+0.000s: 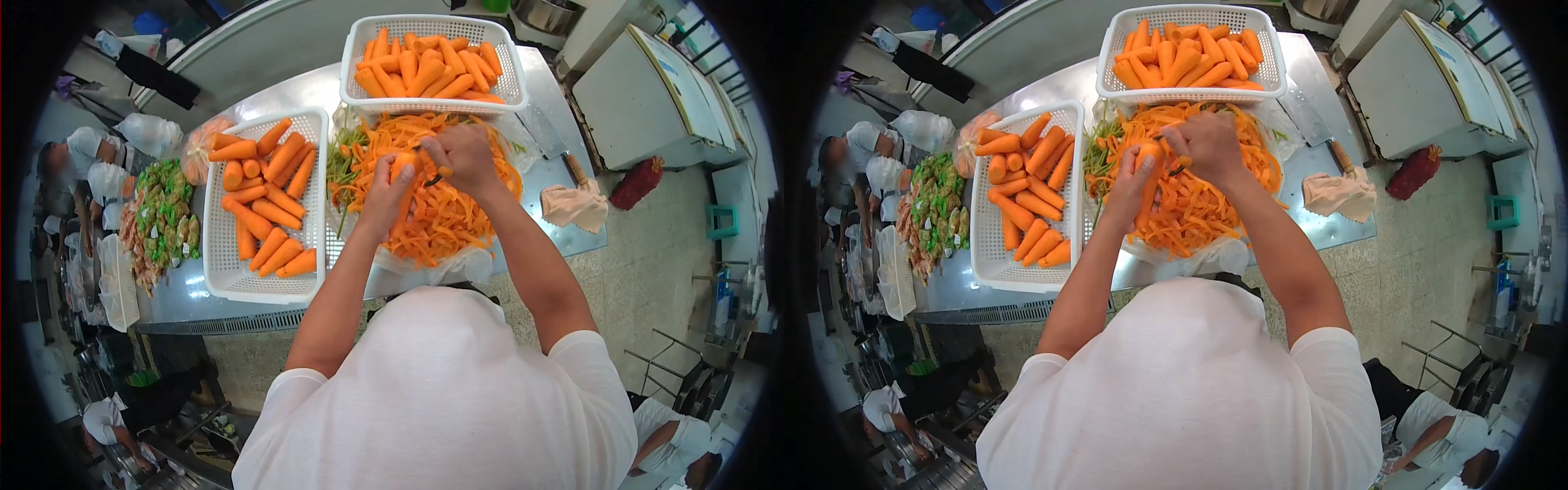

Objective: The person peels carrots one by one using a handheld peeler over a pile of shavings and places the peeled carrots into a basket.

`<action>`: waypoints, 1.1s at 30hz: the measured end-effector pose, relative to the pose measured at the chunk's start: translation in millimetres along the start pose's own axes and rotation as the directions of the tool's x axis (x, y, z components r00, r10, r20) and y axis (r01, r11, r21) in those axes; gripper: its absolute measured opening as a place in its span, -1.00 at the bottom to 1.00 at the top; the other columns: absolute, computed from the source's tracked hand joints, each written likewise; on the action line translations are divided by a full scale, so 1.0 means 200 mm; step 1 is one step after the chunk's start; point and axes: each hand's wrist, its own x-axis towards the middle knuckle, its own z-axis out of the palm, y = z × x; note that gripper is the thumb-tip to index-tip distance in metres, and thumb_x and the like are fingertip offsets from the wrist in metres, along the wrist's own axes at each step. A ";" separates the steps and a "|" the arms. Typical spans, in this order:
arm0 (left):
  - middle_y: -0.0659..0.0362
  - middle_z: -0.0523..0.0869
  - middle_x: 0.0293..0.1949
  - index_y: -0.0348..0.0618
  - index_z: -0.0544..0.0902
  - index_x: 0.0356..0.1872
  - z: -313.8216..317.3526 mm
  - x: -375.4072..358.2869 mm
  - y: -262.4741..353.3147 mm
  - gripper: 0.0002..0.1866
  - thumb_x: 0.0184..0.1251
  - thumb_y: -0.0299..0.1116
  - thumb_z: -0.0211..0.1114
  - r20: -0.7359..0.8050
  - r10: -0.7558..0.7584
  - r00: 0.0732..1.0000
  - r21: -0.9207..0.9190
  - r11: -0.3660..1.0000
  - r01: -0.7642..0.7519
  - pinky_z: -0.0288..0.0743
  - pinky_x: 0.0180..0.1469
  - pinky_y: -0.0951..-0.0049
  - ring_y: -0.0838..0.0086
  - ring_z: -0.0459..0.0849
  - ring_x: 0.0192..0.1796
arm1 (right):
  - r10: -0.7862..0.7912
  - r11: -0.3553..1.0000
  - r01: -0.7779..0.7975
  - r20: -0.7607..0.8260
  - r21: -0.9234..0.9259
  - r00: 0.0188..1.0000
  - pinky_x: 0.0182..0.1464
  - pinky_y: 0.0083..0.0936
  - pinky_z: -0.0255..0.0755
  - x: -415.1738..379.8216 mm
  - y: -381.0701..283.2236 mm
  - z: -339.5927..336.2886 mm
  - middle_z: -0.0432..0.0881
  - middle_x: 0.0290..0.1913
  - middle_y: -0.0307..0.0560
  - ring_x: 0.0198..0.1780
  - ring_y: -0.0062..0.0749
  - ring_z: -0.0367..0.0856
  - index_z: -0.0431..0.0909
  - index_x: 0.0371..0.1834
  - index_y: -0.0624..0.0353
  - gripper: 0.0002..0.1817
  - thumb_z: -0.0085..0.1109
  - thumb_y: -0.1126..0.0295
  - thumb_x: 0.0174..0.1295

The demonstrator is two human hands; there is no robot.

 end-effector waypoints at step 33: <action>0.03 0.67 -0.03 -0.01 0.32 0.34 -0.05 0.11 0.37 -0.40 0.37 -0.35 0.41 -0.061 0.452 0.890 -0.319 0.836 -0.446 0.70 -0.05 0.25 0.28 0.74 -0.11 | 0.502 0.855 -0.481 0.079 -0.193 0.861 -0.10 -0.10 0.24 -0.19 0.36 -0.15 0.67 -0.49 0.04 -0.36 0.03 0.62 0.65 -0.59 0.16 -0.34 -0.07 -0.10 0.54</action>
